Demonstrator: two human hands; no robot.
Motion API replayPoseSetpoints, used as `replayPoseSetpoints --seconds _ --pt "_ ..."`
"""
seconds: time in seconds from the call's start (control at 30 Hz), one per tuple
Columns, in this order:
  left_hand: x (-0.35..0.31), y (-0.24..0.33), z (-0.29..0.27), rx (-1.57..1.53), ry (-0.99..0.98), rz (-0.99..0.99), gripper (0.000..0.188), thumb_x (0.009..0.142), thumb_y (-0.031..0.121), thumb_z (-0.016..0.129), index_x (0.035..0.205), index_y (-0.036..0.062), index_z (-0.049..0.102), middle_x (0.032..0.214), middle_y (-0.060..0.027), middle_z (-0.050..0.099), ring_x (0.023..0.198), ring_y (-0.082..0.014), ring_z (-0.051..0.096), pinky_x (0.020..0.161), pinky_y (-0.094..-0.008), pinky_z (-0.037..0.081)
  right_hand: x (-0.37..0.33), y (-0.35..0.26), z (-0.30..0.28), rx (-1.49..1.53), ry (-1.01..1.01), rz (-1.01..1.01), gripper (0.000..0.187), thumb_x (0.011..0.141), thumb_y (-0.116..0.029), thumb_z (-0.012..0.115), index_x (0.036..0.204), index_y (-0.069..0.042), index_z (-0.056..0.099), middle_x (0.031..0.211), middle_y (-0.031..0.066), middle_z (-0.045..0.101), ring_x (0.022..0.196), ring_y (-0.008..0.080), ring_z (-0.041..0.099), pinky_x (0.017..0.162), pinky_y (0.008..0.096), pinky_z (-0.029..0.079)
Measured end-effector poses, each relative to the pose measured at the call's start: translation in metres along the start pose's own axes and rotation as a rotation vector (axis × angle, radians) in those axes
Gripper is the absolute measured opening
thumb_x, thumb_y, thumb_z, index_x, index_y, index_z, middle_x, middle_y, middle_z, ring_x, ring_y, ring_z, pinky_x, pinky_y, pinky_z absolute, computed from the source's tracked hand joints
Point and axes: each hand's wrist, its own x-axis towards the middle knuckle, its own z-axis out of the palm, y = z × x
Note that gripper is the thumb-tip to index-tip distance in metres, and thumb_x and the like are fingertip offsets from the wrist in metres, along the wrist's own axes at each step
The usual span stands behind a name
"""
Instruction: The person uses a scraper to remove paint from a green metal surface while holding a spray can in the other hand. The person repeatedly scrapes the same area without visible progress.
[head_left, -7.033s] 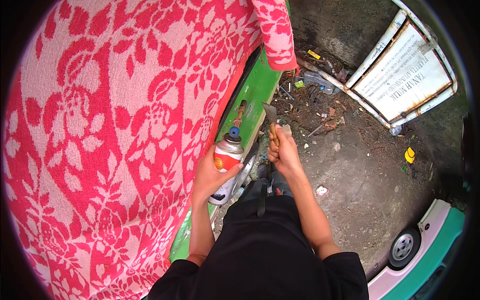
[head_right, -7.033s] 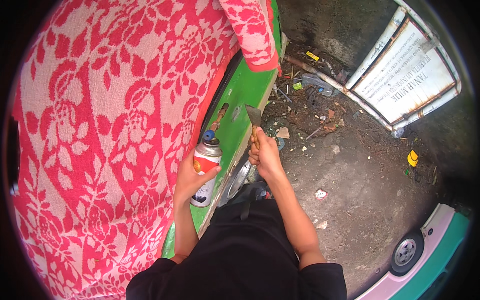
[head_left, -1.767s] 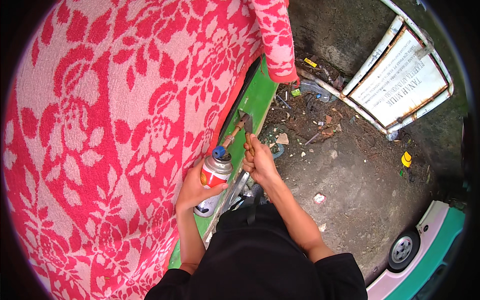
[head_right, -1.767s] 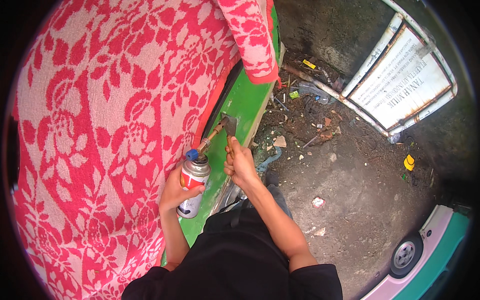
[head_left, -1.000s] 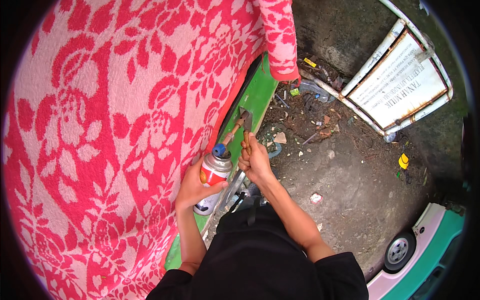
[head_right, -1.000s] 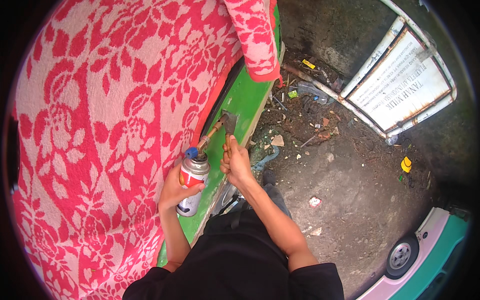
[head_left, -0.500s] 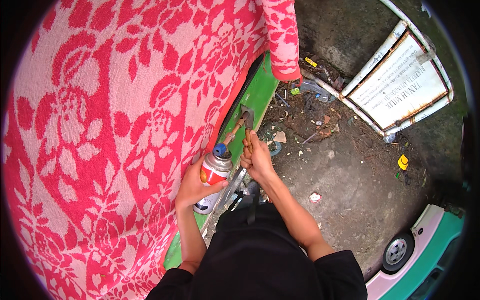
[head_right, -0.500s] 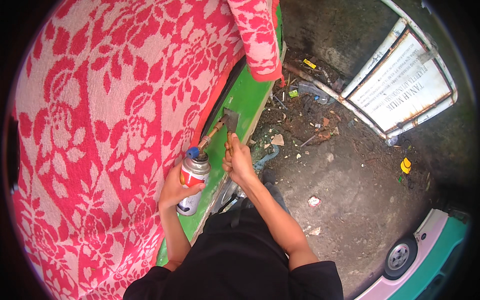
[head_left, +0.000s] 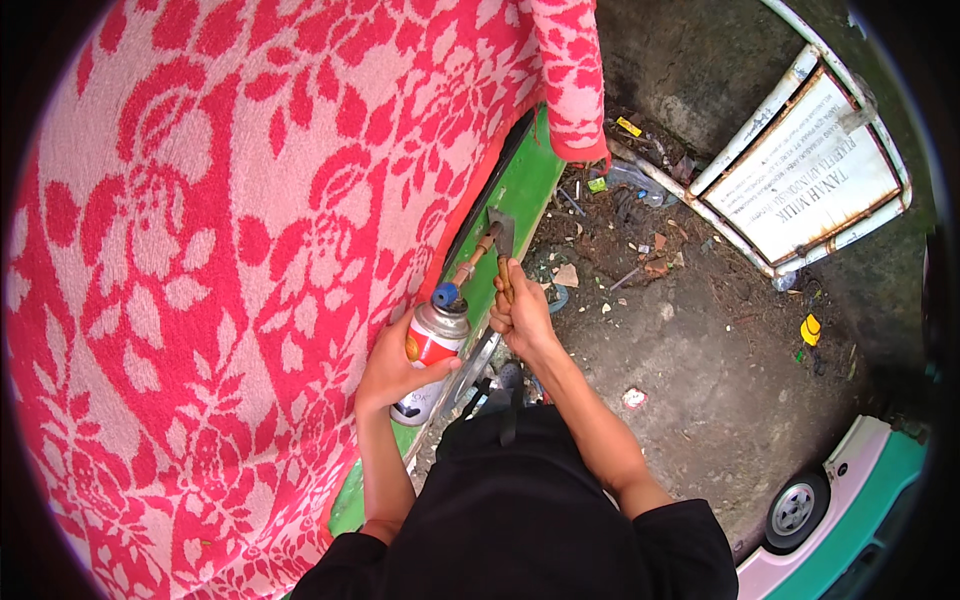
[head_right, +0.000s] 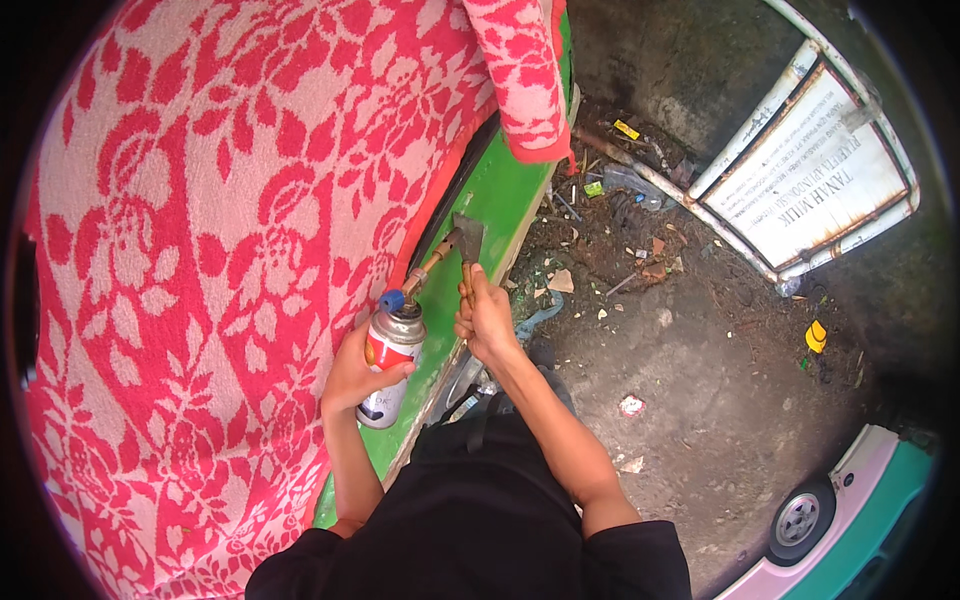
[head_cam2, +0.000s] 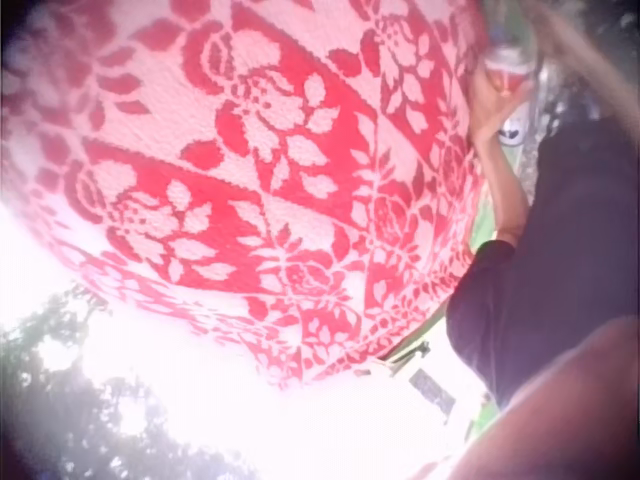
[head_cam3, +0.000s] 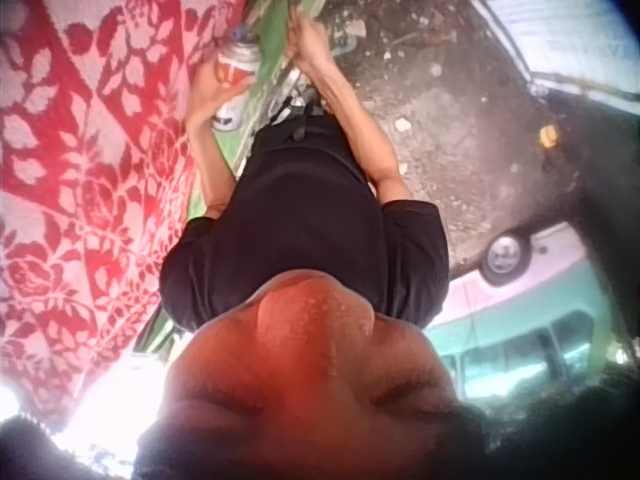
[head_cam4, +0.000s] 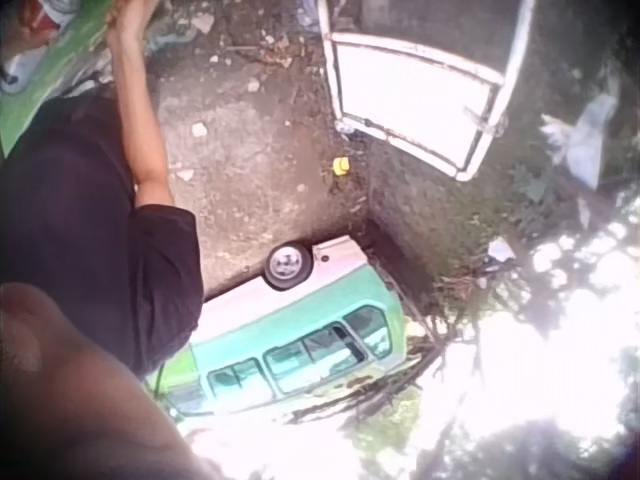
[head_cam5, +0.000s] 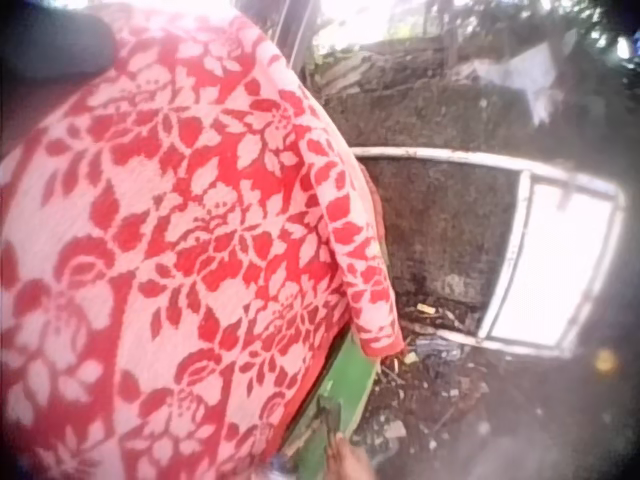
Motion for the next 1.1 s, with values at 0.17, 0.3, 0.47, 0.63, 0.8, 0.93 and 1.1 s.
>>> replayPoseSetpoints --seconds 0.17,0.3,0.47,0.63,0.8,0.93,1.1 --pt "-0.005 0.001 0.005 0.015 0.037 0.046 0.062 0.070 0.018 0.088 0.121 -0.0018 0.057 0.103 -0.0111 0.070 0.092 -0.0162 0.067 0.086 -0.0329 0.053 -0.006 -0.004 -0.002 -0.001 -0.017 0.020 0.041 0.106 -0.045 0.043 0.085 -0.011 0.046 0.050 -0.0082 0.023 0.039 0.0061 0.016 0.039 0.0257 0.014" --pt "-0.008 -0.001 0.005 0.009 0.034 -0.037 0.064 0.071 0.019 0.088 0.122 -0.0021 0.057 0.105 -0.0114 0.070 0.094 -0.0163 0.067 0.087 -0.0327 0.052 0.004 -0.012 -0.013 0.152 0.013 0.064 0.040 0.105 -0.047 0.044 0.085 -0.013 0.048 0.050 -0.0096 0.023 0.039 0.0058 0.015 0.037 0.0250 0.013" --pt "-0.014 -0.006 0.011 -0.031 0.049 -0.046 0.064 0.071 0.021 0.088 0.122 -0.0018 0.058 0.107 -0.0115 0.069 0.096 -0.0164 0.066 0.087 -0.0331 0.052 0.000 -0.035 -0.066 0.490 -0.138 0.047 0.040 0.105 -0.046 0.045 0.085 -0.012 0.049 0.050 -0.0085 0.020 0.039 0.0057 0.014 0.037 0.0247 0.013" --pt "-0.008 -0.008 0.025 0.012 0.119 -0.013 0.064 0.071 0.023 0.088 0.122 -0.0018 0.058 0.105 -0.0121 0.070 0.093 -0.0179 0.067 0.085 -0.0337 0.053 -0.014 -0.030 -0.075 0.445 -0.055 0.010 0.041 0.105 -0.046 0.045 0.084 -0.012 0.049 0.051 -0.0078 0.020 0.040 0.0064 0.014 0.037 0.0255 0.013" --pt "-0.002 -0.006 0.036 0.087 0.203 -0.019 0.061 0.071 0.023 0.088 0.119 -0.0017 0.058 0.098 -0.0132 0.070 0.088 -0.0200 0.068 0.080 -0.0348 0.053 -0.019 -0.038 -0.071 0.363 -0.019 -0.026 0.041 0.105 -0.047 0.044 0.085 -0.012 0.049 0.050 -0.0080 0.020 0.040 0.0063 0.014 0.038 0.0257 0.013" --pt "0.003 -0.008 0.041 0.120 0.221 -0.026 0.058 0.072 0.022 0.087 0.117 -0.0014 0.059 0.097 -0.0138 0.070 0.087 -0.0211 0.069 0.078 -0.0354 0.053 -0.020 -0.044 -0.068 0.308 -0.035 -0.061 0.041 0.105 -0.048 0.044 0.085 -0.013 0.048 0.051 -0.0083 0.020 0.040 0.0062 0.014 0.038 0.0255 0.013" --pt "0.008 -0.002 0.047 0.156 0.224 -0.030 0.056 0.072 0.023 0.087 0.114 -0.0013 0.060 0.095 -0.0142 0.070 0.085 -0.0222 0.069 0.077 -0.0357 0.053 -0.019 -0.045 -0.068 0.280 -0.023 -0.037 0.041 0.105 -0.049 0.044 0.088 -0.012 0.047 0.052 -0.0083 0.020 0.041 0.0062 0.014 0.040 0.0256 0.014"
